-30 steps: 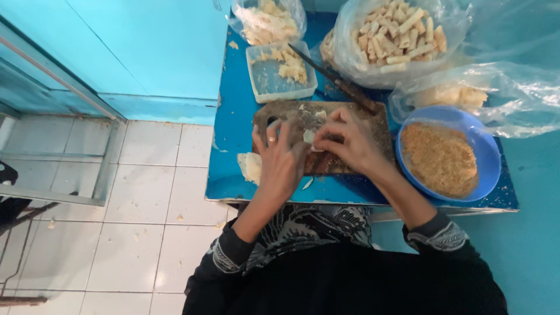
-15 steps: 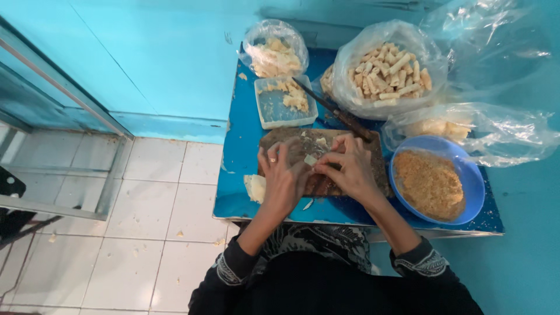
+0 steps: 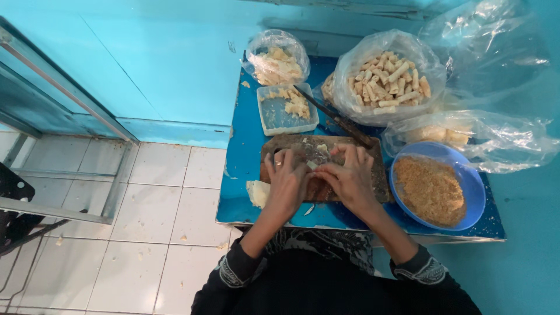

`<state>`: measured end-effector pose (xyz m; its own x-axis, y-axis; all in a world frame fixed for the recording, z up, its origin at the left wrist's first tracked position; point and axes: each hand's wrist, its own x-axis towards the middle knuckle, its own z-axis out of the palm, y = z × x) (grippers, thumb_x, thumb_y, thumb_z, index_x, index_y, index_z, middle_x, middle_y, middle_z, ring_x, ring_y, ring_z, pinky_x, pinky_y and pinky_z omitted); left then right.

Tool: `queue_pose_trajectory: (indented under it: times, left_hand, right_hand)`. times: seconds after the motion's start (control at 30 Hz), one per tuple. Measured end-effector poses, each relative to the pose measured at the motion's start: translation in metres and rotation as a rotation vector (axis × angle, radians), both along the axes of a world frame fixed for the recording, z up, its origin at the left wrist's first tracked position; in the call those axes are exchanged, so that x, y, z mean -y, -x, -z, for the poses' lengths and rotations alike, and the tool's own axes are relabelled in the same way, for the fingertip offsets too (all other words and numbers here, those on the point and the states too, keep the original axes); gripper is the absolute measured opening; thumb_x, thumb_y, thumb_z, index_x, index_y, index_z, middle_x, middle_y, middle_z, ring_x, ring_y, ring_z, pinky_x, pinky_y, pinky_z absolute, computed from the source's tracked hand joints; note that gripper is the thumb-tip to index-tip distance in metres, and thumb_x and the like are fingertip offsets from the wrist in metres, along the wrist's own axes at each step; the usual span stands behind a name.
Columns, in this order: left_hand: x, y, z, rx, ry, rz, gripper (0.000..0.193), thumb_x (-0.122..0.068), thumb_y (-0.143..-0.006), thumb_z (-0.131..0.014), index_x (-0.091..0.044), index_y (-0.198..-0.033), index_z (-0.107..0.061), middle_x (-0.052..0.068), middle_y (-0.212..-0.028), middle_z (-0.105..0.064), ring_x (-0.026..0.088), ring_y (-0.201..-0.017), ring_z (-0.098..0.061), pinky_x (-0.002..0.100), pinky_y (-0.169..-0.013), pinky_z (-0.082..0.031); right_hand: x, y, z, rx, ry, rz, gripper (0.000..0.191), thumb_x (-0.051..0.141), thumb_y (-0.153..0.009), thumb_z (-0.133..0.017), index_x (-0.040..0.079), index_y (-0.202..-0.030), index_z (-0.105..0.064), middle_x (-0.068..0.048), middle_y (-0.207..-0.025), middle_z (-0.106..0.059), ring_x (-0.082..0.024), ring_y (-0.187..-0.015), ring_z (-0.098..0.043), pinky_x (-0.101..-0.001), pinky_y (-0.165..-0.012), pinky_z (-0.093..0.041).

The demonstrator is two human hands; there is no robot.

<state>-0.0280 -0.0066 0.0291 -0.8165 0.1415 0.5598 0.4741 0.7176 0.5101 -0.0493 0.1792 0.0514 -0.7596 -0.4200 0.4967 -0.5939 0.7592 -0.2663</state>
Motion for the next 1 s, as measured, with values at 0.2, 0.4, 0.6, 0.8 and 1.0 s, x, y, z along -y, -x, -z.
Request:
queue_pose_trajectory:
  times: [0.2,0.4,0.6,0.8,1.0]
  left_hand:
    - [-0.002,-0.009,-0.005,0.066,-0.032,-0.026,0.009,-0.012,-0.088,-0.074,-0.005,-0.094,-0.072,0.019,-0.122,-0.054,0.043,-0.124,-0.044,0.067,-0.110,-0.026]
    - [-0.001,-0.015,-0.012,0.004,-0.086,-0.045,0.014,-0.011,-0.079,-0.078,-0.003,-0.089,-0.073,0.020,-0.137,-0.051,0.043,-0.128,-0.043,0.072,-0.110,-0.019]
    - [0.000,-0.006,-0.005,-0.035,0.052,-0.051,0.010,-0.012,-0.087,-0.074,-0.003,-0.092,-0.073,0.018,-0.140,-0.052,0.041,-0.130,-0.043,0.071,-0.113,-0.021]
    - [0.003,-0.010,-0.005,-0.061,0.021,-0.103,0.020,-0.013,-0.089,-0.073,-0.003,-0.106,-0.072,0.022,-0.145,-0.045,0.044,-0.132,-0.039,0.074,-0.110,-0.016]
    - [0.014,-0.027,-0.015,-0.097,-0.013,-0.261,0.014,-0.012,-0.089,-0.074,-0.015,-0.102,-0.073,0.016,-0.150,-0.043,0.040,-0.137,-0.041,0.076,-0.114,-0.015]
  right_hand:
    - [0.000,-0.002,0.002,0.077,0.028,-0.003,0.013,0.031,-0.084,-0.080,0.019,-0.090,-0.081,-0.007,-0.111,-0.051,-0.030,-0.110,-0.046,-0.0489,-0.088,-0.034]
    - [0.005,0.010,-0.008,0.236,0.019,0.054,0.010,0.031,-0.078,-0.083,0.022,-0.082,-0.081,-0.008,-0.111,-0.047,-0.031,-0.107,-0.045,-0.0499,-0.087,-0.035]
    - [0.006,-0.004,-0.009,0.078,0.095,0.045,0.017,0.034,-0.078,-0.082,0.023,-0.091,-0.081,-0.010,-0.120,-0.048,-0.033,-0.112,-0.045,-0.0508,-0.092,-0.035]
    - [0.008,-0.003,-0.003,0.040,0.023,0.075,0.013,0.032,-0.085,-0.079,0.021,-0.092,-0.081,-0.008,-0.122,-0.050,-0.030,-0.117,-0.046,-0.0513,-0.095,-0.033]
    - [0.022,0.022,-0.002,0.062,-0.167,0.061,0.014,0.030,-0.092,-0.071,0.016,-0.091,-0.067,-0.013,-0.117,-0.044,-0.033,-0.111,-0.041,-0.0541,-0.089,-0.030]
